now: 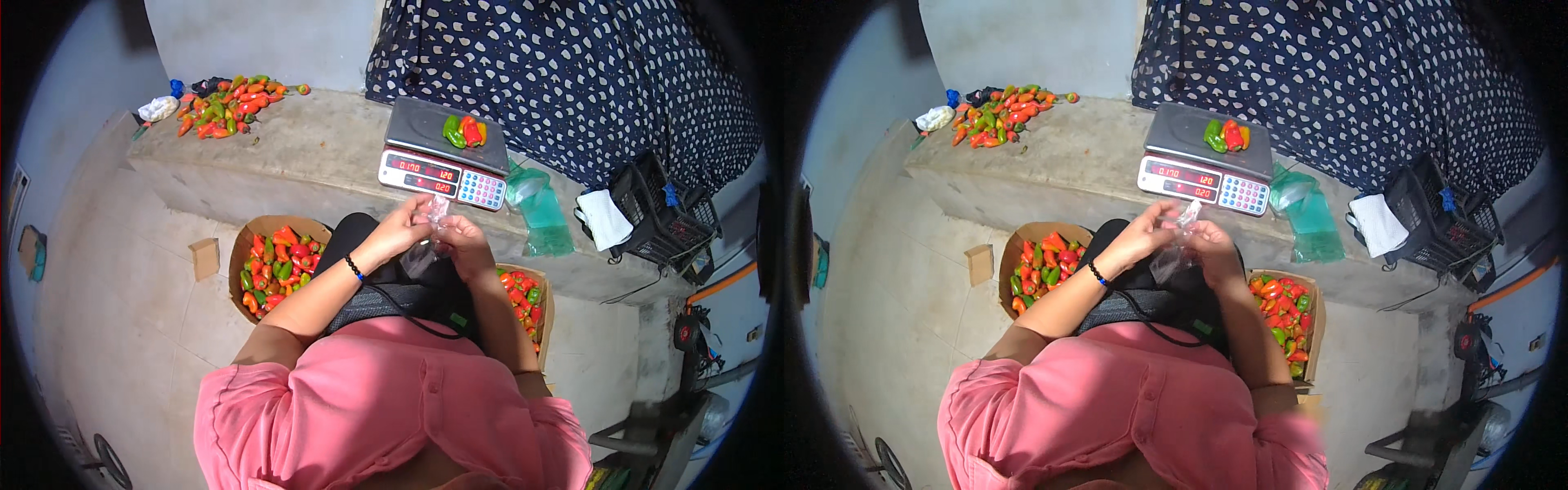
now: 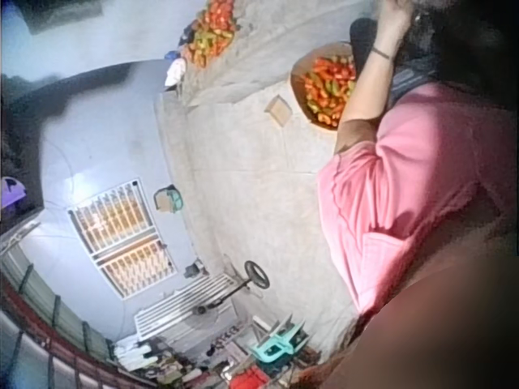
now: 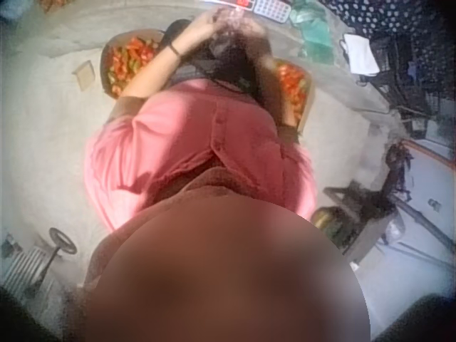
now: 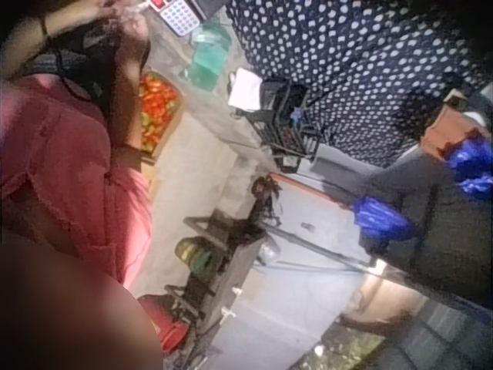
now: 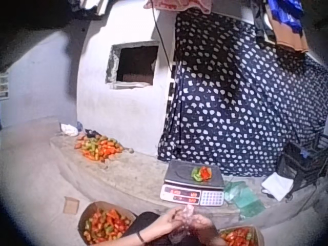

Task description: The person places peppers onto a digital scale, puts them into a plastic bag, ties the bag closed, and sets it aside.

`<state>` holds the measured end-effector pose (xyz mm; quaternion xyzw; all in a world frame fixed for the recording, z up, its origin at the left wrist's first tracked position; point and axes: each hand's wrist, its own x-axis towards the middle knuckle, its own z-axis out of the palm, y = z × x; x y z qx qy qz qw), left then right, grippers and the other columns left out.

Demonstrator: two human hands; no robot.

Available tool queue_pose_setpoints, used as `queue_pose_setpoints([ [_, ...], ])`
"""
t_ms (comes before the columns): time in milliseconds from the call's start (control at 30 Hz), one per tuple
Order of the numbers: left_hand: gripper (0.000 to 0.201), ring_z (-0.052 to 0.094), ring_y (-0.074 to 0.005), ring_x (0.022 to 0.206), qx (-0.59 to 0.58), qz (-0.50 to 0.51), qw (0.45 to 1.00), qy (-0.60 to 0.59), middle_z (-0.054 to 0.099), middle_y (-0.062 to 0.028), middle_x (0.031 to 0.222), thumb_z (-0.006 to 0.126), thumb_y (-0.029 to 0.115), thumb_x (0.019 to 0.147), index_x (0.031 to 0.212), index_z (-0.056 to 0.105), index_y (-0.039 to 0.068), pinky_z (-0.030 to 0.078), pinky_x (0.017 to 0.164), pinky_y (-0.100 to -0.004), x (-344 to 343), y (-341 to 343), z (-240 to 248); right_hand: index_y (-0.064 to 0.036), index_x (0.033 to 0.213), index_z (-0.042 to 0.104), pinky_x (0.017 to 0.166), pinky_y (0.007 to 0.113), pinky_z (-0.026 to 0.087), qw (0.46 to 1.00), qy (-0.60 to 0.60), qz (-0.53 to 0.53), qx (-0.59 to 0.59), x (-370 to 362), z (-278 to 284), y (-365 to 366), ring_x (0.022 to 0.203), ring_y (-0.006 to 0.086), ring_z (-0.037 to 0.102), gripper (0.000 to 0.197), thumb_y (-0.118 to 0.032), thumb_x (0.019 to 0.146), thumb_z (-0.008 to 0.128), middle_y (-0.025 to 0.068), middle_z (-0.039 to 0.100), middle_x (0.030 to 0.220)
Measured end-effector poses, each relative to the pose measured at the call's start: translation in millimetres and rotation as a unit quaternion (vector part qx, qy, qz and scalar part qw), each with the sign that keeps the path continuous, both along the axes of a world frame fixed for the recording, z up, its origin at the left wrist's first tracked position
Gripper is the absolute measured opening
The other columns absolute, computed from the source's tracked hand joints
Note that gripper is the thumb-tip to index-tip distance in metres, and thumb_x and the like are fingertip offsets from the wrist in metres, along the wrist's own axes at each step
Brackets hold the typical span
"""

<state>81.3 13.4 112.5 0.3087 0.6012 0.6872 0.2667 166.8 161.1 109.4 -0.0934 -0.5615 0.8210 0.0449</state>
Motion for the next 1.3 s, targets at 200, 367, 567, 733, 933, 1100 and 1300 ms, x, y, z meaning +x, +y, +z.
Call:
queue_pose_setpoints([
  [200, 0.041, 0.039, -0.0189, 0.121, 0.009, -0.125, 0.960, 0.250, 0.047, -0.0110, 0.127, 0.062, 0.015, 0.081, 0.120, 0.053, 0.006, 0.031, 0.100, -0.0341, -34.7, 2.3, 3.7, -0.0021, 0.104, 0.052, 0.063, 0.019, 0.042, 0.997, 0.042, 0.053, 0.038, -2.0, 9.6, 0.0, 0.068, 0.0071, 0.054, 0.023, -0.008, 0.083, 0.059, 0.0009, 0.059, 0.081],
  [367, 0.014, 0.051, -0.0095, 0.079, 0.088, 0.013, 0.993, 0.082, 0.058, 0.0010, 0.086, 0.056, 0.016, 0.090, 0.083, 0.050, 0.005, 0.043, 0.072, -0.0276, -28.5, 14.3, -0.9, 0.0003, 0.114, 0.050, 0.062, 0.017, 0.039, 0.993, 0.034, 0.050, 0.103, 4.1, 20.5, 14.8, 0.068, 0.0034, 0.049, 0.032, -0.005, 0.083, 0.058, -0.0036, 0.054, 0.080],
  [567, 0.029, 0.047, -0.0178, 0.059, 0.007, 0.209, 0.918, 0.338, 0.050, -0.0061, 0.060, 0.065, 0.020, 0.082, 0.066, 0.048, 0.003, 0.039, 0.056, -0.0323, -16.3, 21.5, 4.1, 0.0011, 0.106, 0.060, 0.059, 0.016, 0.036, 0.983, -0.013, 0.045, 0.175, 2.1, 30.3, 15.9, 0.065, 0.0006, 0.044, 0.025, -0.010, 0.084, 0.061, -0.0062, 0.054, 0.077],
  [733, 0.023, 0.050, -0.0251, 0.062, -0.025, 0.198, 0.901, 0.384, 0.052, -0.0098, 0.062, 0.061, 0.022, 0.084, 0.072, 0.055, 0.003, 0.039, 0.057, -0.0354, -15.0, 22.2, 7.1, -0.0005, 0.091, 0.065, 0.059, 0.019, 0.037, 0.984, -0.020, 0.031, 0.177, 0.8, 11.9, 20.8, 0.063, 0.0037, 0.046, 0.017, -0.015, 0.084, 0.063, -0.0036, 0.055, 0.073],
  [933, 0.027, 0.053, -0.0274, 0.087, -0.036, 0.280, 0.896, 0.342, 0.056, -0.0150, 0.090, 0.062, 0.020, 0.082, 0.102, 0.054, 0.003, 0.043, 0.074, -0.0372, -6.5, 26.7, 4.7, -0.0040, 0.082, 0.061, 0.057, 0.020, 0.036, 0.986, -0.011, 0.009, 0.164, -6.9, -2.0, 27.5, 0.061, 0.0069, 0.046, 0.011, -0.014, 0.081, 0.064, -0.0023, 0.053, 0.068],
  [1100, 0.017, 0.050, -0.0095, 0.071, -0.050, 0.061, 0.993, 0.082, 0.054, -0.0012, 0.084, 0.058, 0.018, 0.089, 0.092, 0.046, 0.005, 0.043, 0.064, -0.0236, -3.2, 19.2, -0.3, -0.0071, 0.077, 0.057, 0.054, 0.022, 0.041, 0.996, 0.005, -0.038, 0.076, -8.6, -6.7, 22.4, 0.058, 0.0071, 0.049, 0.015, -0.020, 0.082, 0.065, -0.0010, 0.053, 0.066],
  [1300, 0.010, 0.057, -0.0116, 0.078, 0.043, -0.060, 0.997, 0.001, 0.058, -0.0037, 0.085, 0.055, 0.011, 0.090, 0.092, 0.050, 0.002, 0.047, 0.071, -0.0252, 1.3, 25.6, -0.3, -0.0057, 0.075, 0.054, 0.063, 0.024, 0.044, 0.994, 0.063, 0.039, -0.086, -9.5, -8.2, 25.1, 0.067, 0.0091, 0.053, 0.021, -0.023, 0.087, 0.059, 0.0012, 0.055, 0.070],
])
